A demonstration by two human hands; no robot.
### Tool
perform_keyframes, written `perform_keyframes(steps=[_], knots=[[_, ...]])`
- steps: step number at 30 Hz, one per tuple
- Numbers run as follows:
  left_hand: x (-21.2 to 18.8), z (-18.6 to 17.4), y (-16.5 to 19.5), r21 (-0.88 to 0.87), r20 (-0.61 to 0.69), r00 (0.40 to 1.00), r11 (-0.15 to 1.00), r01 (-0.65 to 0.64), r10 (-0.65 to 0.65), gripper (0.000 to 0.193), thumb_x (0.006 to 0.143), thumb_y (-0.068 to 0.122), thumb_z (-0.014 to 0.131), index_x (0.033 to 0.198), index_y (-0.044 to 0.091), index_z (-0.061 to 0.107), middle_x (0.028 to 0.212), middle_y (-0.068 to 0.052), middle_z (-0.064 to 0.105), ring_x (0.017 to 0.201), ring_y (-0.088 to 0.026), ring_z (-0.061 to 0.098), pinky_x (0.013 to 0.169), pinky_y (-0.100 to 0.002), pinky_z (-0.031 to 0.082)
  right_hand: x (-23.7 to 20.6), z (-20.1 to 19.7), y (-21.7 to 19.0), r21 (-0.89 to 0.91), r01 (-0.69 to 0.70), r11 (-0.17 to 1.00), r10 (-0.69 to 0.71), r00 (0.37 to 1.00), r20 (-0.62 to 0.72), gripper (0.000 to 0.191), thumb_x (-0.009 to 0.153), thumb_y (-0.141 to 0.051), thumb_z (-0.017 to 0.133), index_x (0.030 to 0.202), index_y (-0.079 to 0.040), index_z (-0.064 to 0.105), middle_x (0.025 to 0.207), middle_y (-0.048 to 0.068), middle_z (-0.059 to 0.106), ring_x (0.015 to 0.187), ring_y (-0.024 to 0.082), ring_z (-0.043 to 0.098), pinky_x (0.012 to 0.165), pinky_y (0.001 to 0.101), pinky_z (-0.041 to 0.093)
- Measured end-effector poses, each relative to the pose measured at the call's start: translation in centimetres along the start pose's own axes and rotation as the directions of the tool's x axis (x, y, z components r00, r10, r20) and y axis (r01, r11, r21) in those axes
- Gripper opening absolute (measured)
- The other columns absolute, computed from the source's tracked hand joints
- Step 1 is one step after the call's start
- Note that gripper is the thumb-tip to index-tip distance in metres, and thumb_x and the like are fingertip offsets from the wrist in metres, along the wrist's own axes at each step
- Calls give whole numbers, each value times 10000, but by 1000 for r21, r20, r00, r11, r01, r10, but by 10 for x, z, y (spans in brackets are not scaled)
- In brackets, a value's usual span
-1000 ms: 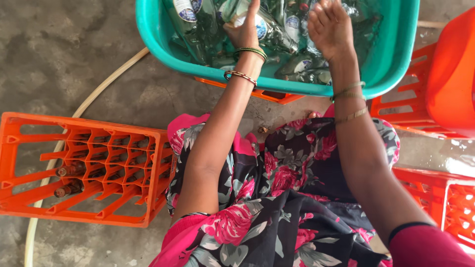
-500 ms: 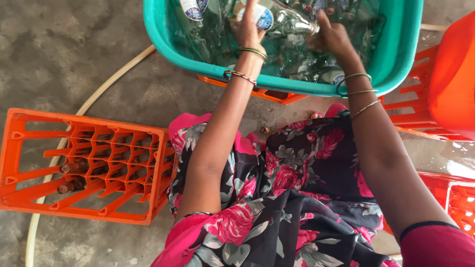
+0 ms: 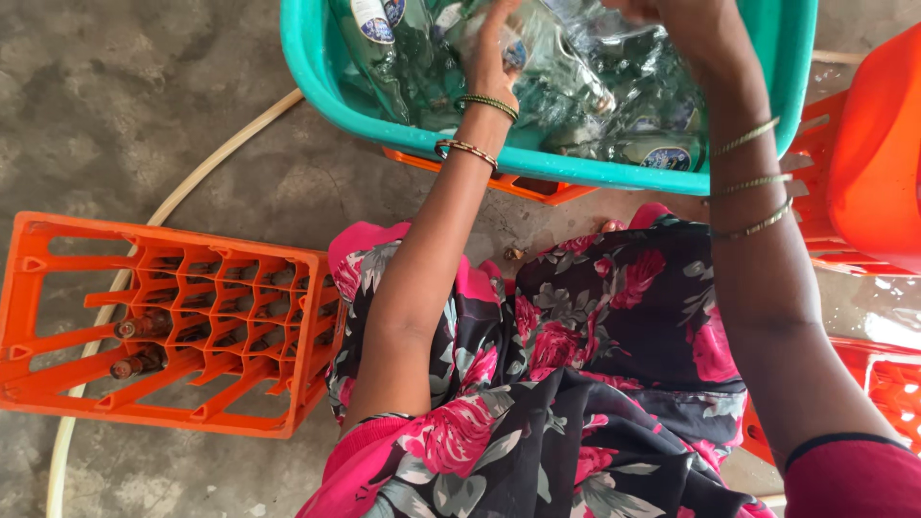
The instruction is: The person washes green glass bottles by hand in a turquoise basin filled with water. They repeatedly pick up bottles, rinse them, and place them into an orange crate beside the basin.
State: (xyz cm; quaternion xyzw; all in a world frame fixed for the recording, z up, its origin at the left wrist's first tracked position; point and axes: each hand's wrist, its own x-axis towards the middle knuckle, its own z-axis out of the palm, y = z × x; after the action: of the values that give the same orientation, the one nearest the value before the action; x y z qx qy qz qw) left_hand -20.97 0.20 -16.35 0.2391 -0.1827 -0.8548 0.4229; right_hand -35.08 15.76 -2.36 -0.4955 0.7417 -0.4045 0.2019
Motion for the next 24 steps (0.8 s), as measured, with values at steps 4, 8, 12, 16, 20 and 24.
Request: perform_keyframes(steps=[4,8,12,16,20,24], knots=[[-2,0,-7,86,104,993,994,-64,55,535,705,280,850,1154,125,603,972,-37,711,860,-140,722,707,-328,590,-37,9,1,-110,204,973,-176,959,221,449,1136,-268,609,1491,1,556,1273,168,701,1187,218,676,996,349,562],[0,2,-9,140,305,946,978,-157,108,514,869,288,859,1264,83,601,1026,-52,662,896,-130,605,720,-304,454,-59,27,22,-157,-93,983,140,938,318,612,990,-264,724,1465,-12,433,1236,159,629,1023,166,658,818,343,561],[-2,8,-6,166,517,853,970,-178,68,456,892,279,864,1214,60,626,1099,-72,725,1033,-163,701,879,-320,546,-62,38,34,47,-152,987,130,942,310,491,968,-267,741,1318,-4,519,1134,89,713,980,118,671,785,315,584],[-11,12,3,212,624,776,935,-284,95,436,907,280,866,1224,68,654,1161,-30,705,1111,-116,683,999,-308,558,-61,35,34,-69,-128,989,140,965,221,436,971,-257,765,1268,-8,565,978,72,710,862,112,642,739,311,531],[-12,13,9,233,628,777,942,-239,42,417,933,293,861,1210,55,660,1152,-38,698,1099,-132,685,994,-315,561,-62,31,33,-146,-87,985,112,978,175,429,967,-243,788,1246,3,575,951,101,689,861,131,605,743,359,500],[-10,14,10,301,649,759,901,-313,47,460,924,345,856,1233,67,659,1159,-22,684,1098,-121,674,965,-317,574,-63,32,36,-211,-70,975,102,984,146,466,968,-244,782,1258,22,532,958,129,686,864,173,624,762,397,501]])
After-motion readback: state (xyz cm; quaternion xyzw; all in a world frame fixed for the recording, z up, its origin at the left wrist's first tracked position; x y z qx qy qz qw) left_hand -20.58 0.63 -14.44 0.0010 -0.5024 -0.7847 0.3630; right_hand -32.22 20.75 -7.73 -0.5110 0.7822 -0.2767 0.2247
